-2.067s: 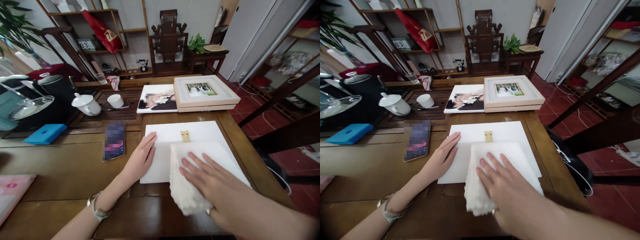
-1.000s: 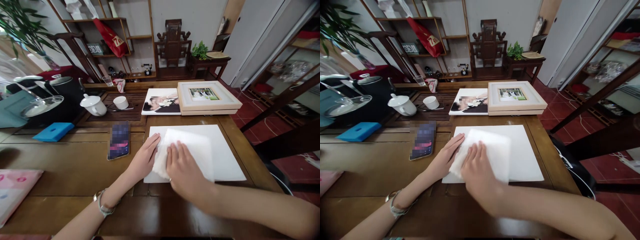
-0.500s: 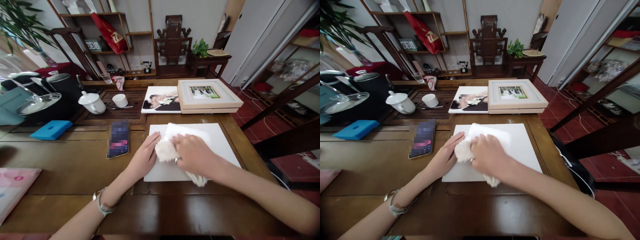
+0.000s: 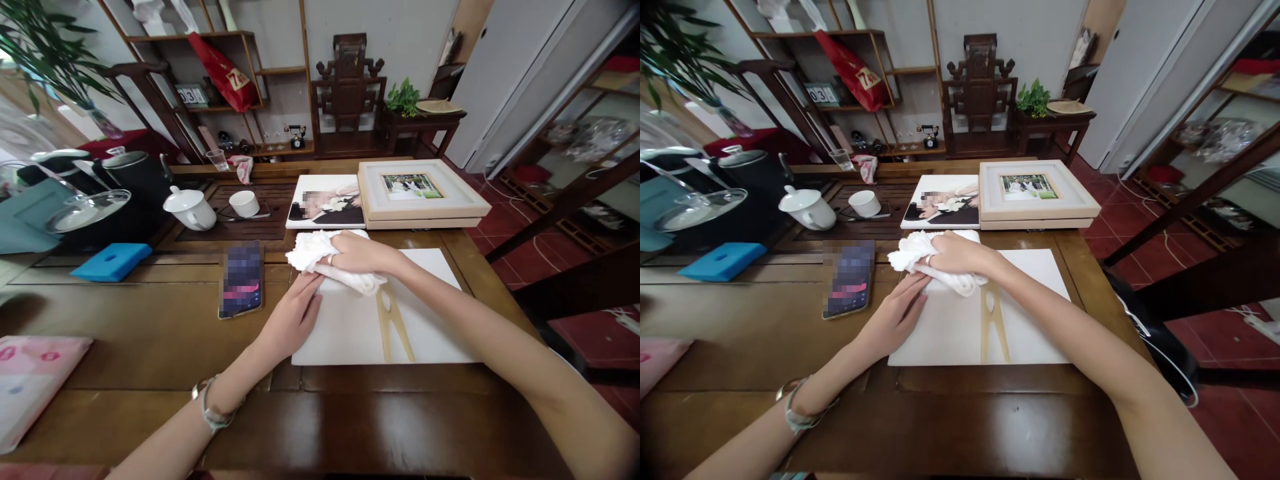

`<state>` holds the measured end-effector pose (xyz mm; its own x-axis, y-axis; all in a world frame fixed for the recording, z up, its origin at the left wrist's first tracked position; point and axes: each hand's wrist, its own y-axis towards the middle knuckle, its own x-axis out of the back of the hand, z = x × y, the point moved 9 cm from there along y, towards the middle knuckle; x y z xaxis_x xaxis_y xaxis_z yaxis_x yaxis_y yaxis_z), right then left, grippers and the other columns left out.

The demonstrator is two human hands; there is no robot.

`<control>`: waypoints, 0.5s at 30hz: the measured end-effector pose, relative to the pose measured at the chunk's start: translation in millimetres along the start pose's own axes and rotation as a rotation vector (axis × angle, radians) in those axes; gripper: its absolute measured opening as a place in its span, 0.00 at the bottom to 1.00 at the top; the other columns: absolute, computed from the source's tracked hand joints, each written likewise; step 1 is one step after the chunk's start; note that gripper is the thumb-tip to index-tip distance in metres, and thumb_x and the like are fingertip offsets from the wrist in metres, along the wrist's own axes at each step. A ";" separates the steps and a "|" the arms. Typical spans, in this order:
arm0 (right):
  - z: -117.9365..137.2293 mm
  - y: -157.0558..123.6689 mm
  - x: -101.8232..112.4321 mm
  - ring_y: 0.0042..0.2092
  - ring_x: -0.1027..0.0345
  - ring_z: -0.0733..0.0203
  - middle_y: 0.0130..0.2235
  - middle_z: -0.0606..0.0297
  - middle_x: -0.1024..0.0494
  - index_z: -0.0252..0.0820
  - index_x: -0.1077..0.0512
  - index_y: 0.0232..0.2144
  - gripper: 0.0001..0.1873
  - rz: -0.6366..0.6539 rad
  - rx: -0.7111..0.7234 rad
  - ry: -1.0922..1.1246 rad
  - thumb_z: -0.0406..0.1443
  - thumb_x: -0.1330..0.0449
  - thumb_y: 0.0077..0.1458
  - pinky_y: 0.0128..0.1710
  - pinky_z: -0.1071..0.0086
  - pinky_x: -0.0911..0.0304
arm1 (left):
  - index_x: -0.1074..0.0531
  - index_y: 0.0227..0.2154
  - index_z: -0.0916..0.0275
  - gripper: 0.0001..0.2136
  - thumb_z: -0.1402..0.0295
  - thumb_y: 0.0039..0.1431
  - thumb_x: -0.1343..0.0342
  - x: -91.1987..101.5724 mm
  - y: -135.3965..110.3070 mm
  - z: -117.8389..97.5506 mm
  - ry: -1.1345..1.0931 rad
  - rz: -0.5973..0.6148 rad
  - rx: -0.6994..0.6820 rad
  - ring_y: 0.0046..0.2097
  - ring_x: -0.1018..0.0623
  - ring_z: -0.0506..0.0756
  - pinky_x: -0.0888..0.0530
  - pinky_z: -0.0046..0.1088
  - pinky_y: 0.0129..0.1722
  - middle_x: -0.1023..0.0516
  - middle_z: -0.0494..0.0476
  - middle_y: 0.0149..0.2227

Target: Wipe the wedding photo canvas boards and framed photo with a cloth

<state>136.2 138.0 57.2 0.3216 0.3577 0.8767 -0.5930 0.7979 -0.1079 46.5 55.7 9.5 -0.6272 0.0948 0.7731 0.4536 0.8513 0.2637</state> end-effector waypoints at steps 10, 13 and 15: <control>-125.4 -120.3 36.9 0.41 0.28 0.48 0.42 0.49 0.22 0.40 0.30 0.31 0.12 -0.143 -0.469 -0.118 0.42 0.46 0.56 0.37 0.64 0.34 | 0.38 0.62 0.66 0.20 0.69 0.70 0.59 -3.1 -3.6 2.5 0.032 0.006 -0.003 0.68 0.42 0.59 0.44 0.47 0.68 0.39 0.65 0.66; -145.0 -158.4 42.2 0.38 0.27 0.48 0.38 0.47 0.22 0.40 0.32 0.28 0.14 -0.207 -0.553 -0.146 0.43 0.48 0.57 0.36 0.62 0.32 | 0.38 0.62 0.66 0.20 0.69 0.70 0.59 -3.3 -2.9 1.7 0.048 0.007 -0.004 0.69 0.42 0.58 0.45 0.48 0.68 0.39 0.64 0.66; -139.8 -177.8 35.8 0.39 0.27 0.45 0.38 0.46 0.22 0.38 0.29 0.30 0.14 -0.196 -0.521 -0.161 0.42 0.48 0.55 0.39 0.58 0.30 | 0.38 0.61 0.67 0.20 0.69 0.70 0.59 -3.2 -2.7 1.4 0.055 0.011 0.001 0.69 0.42 0.58 0.44 0.48 0.68 0.39 0.65 0.66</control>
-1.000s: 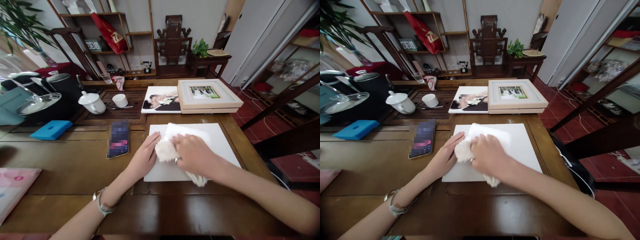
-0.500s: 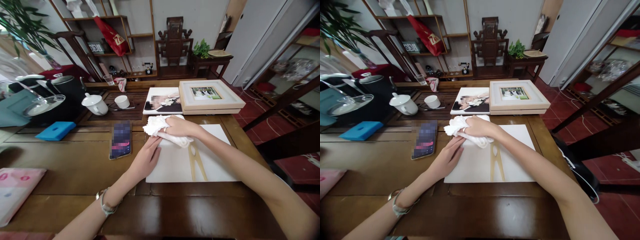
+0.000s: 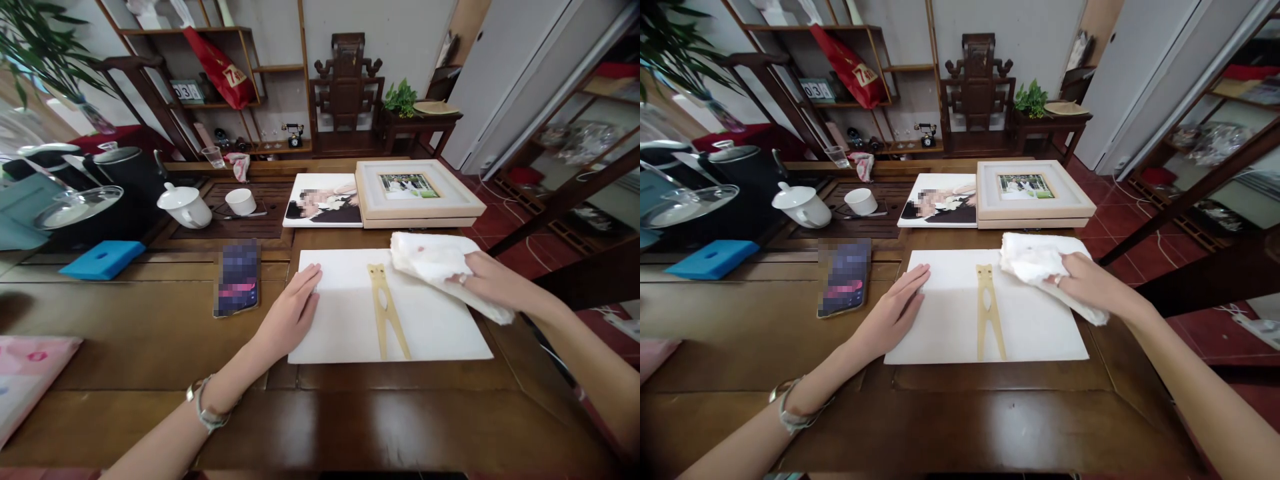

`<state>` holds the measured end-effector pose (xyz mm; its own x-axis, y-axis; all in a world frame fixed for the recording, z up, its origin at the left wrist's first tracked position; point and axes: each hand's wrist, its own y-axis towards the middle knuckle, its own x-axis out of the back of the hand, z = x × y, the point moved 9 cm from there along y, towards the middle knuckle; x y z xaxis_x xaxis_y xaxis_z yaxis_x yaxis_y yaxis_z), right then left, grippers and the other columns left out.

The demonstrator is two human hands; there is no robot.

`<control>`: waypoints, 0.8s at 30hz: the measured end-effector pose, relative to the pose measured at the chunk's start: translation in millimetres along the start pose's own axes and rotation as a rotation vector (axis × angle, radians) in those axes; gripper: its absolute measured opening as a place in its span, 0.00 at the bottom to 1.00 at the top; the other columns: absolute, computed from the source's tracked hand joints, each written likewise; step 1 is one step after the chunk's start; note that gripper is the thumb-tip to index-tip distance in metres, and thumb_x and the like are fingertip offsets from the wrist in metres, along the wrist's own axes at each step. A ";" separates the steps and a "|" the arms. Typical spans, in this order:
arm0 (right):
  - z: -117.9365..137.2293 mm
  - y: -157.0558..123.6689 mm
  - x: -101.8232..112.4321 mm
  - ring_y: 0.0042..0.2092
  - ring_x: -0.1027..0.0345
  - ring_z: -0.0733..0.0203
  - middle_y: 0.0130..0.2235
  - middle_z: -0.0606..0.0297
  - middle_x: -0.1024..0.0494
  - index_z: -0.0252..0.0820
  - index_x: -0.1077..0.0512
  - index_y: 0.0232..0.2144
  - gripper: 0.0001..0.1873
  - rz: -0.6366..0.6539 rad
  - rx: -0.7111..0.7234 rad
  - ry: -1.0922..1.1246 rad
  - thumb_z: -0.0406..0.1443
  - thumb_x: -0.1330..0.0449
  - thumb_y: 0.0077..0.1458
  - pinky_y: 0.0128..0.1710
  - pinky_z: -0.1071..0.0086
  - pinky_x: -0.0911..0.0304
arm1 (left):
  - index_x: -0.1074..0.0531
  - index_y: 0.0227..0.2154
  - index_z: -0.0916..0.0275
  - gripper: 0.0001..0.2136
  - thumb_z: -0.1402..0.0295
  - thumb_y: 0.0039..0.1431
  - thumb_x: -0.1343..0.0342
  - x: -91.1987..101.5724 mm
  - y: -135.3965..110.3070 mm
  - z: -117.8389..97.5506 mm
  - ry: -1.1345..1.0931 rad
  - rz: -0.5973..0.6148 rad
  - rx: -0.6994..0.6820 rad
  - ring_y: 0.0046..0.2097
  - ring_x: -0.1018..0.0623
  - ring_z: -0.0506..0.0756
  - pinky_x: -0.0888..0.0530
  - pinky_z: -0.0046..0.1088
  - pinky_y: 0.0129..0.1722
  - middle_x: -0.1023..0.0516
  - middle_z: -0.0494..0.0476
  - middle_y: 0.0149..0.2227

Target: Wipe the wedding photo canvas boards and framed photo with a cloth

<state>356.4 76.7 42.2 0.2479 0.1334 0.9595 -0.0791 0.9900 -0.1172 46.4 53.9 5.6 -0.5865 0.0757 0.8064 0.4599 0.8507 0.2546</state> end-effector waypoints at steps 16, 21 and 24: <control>17.0 4.8 -11.0 0.37 0.28 0.46 0.33 0.54 0.24 0.43 0.33 0.25 0.08 0.153 0.112 0.063 0.41 0.46 0.48 0.37 0.56 0.30 | 0.39 0.62 0.64 0.21 0.68 0.70 0.59 1.4 -0.2 0.3 -0.022 0.013 0.012 0.69 0.43 0.59 0.43 0.46 0.68 0.41 0.63 0.67; 19.0 24.8 -9.1 0.37 0.29 0.49 0.34 0.56 0.25 0.44 0.35 0.25 0.09 0.111 0.104 0.082 0.43 0.46 0.48 0.37 0.58 0.31 | 0.39 0.62 0.65 0.21 0.68 0.70 0.60 1.7 -0.1 0.4 -0.017 0.022 0.013 0.69 0.42 0.58 0.44 0.47 0.68 0.41 0.64 0.67; 8.0 -22.6 -23.5 0.35 0.29 0.48 0.32 0.58 0.23 0.44 0.31 0.26 0.08 0.172 0.189 0.109 0.42 0.45 0.47 0.36 0.56 0.30 | 0.39 0.63 0.64 0.21 0.68 0.70 0.59 1.4 0.2 -1.1 -0.014 0.028 0.015 0.68 0.42 0.59 0.43 0.48 0.67 0.41 0.63 0.67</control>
<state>344.6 50.8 24.4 0.3169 0.3130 0.8953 -0.3056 0.9273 -0.2160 46.4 53.6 7.3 -0.5832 0.1068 0.8053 0.4662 0.8558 0.2241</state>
